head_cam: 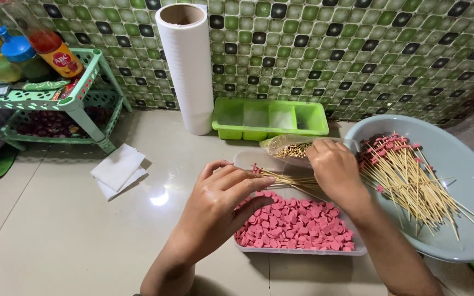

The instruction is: Skewering small pink food cubes onto wooden sticks and placing the finished skewers into a large bowl.

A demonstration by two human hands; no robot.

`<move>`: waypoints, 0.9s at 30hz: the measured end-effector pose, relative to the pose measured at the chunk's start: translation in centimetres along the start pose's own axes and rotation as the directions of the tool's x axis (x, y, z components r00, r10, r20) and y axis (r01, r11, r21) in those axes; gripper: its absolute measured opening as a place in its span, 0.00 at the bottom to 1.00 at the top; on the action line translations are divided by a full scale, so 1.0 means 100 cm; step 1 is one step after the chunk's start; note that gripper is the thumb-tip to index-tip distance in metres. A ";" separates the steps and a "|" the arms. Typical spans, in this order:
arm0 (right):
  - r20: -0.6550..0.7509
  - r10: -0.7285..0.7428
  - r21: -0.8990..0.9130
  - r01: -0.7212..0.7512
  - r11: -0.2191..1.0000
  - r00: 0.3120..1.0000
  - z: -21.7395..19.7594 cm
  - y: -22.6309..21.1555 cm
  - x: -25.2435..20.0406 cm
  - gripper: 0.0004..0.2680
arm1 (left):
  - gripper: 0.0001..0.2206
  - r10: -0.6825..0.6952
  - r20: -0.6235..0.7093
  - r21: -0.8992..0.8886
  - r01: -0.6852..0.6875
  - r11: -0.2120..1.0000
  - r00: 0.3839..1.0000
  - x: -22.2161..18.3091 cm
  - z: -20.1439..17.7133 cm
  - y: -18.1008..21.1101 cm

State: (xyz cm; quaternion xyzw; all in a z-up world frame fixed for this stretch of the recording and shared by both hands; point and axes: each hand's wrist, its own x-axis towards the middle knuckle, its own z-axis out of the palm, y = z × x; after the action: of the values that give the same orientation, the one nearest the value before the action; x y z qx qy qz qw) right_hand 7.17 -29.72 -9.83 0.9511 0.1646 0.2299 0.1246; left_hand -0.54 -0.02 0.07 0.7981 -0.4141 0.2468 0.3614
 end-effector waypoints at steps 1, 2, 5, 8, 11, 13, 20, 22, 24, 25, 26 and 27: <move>-0.051 -0.010 -0.021 0.009 1.000 0.999 0.003 0.001 -0.001 0.06 | 0.13 0.005 0.001 0.006 -0.005 1.000 1.000 0.000 0.001 -0.001; -0.051 -0.007 -0.021 0.006 1.000 0.999 0.001 0.000 -0.002 0.06 | 0.13 0.007 0.003 0.006 -0.008 1.000 1.000 0.001 0.001 0.000; -0.075 0.010 -0.002 -0.011 1.000 0.997 -0.006 -0.001 -0.003 0.05 | 0.12 0.013 -0.002 0.009 -0.013 1.000 1.000 0.001 0.002 0.000; -0.244 0.003 0.077 0.016 0.997 0.970 -0.031 -0.001 -0.014 0.06 | 0.13 0.011 0.001 0.016 -0.011 1.000 1.000 0.001 0.003 -0.001; -0.475 -0.014 0.204 0.125 0.971 0.880 -0.065 0.001 -0.046 0.04 | 0.13 0.003 -0.004 0.020 -0.003 1.000 1.000 0.003 0.008 -0.005; -0.600 0.266 0.597 0.200 0.777 0.755 -0.075 0.009 -0.084 0.08 | 0.11 0.022 -0.007 -0.018 -0.022 1.000 1.000 0.006 0.014 -0.007; -0.575 0.681 0.817 0.275 0.507 0.453 -0.006 0.057 -0.188 0.09 | 0.28 0.070 0.161 -0.025 -0.067 0.997 0.984 0.009 0.059 -0.019; -0.436 0.795 0.898 0.259 0.356 0.422 0.005 0.057 -0.206 0.11 | 0.18 0.077 0.159 -0.115 -0.059 0.992 0.984 0.009 0.059 -0.012; -0.480 0.786 0.877 0.212 0.431 0.389 0.013 0.059 -0.222 0.10 | 0.11 0.067 0.179 -0.105 -0.048 0.993 0.982 0.006 0.061 -0.012; -0.549 0.759 0.835 0.186 0.518 0.351 0.018 0.064 -0.224 0.09 | 0.04 0.074 0.176 -0.082 -0.060 0.995 0.982 0.008 0.061 -0.014; -0.547 0.759 0.836 0.185 0.516 0.353 0.020 0.065 -0.225 0.09 | 0.04 0.071 0.177 -0.083 -0.057 0.995 0.982 0.009 0.064 -0.016; -0.644 0.701 0.759 0.144 0.635 0.305 0.023 0.067 -0.224 0.08 | 0.03 0.070 0.170 -0.004 -0.070 0.998 0.983 0.008 0.066 -0.018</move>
State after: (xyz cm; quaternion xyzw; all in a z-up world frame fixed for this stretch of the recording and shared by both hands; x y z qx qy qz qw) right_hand -8.85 -44.54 -18.55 0.6298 0.0881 0.6546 -0.4088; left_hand 2.05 -4.82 -4.11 0.8015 -0.4712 0.1906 0.3150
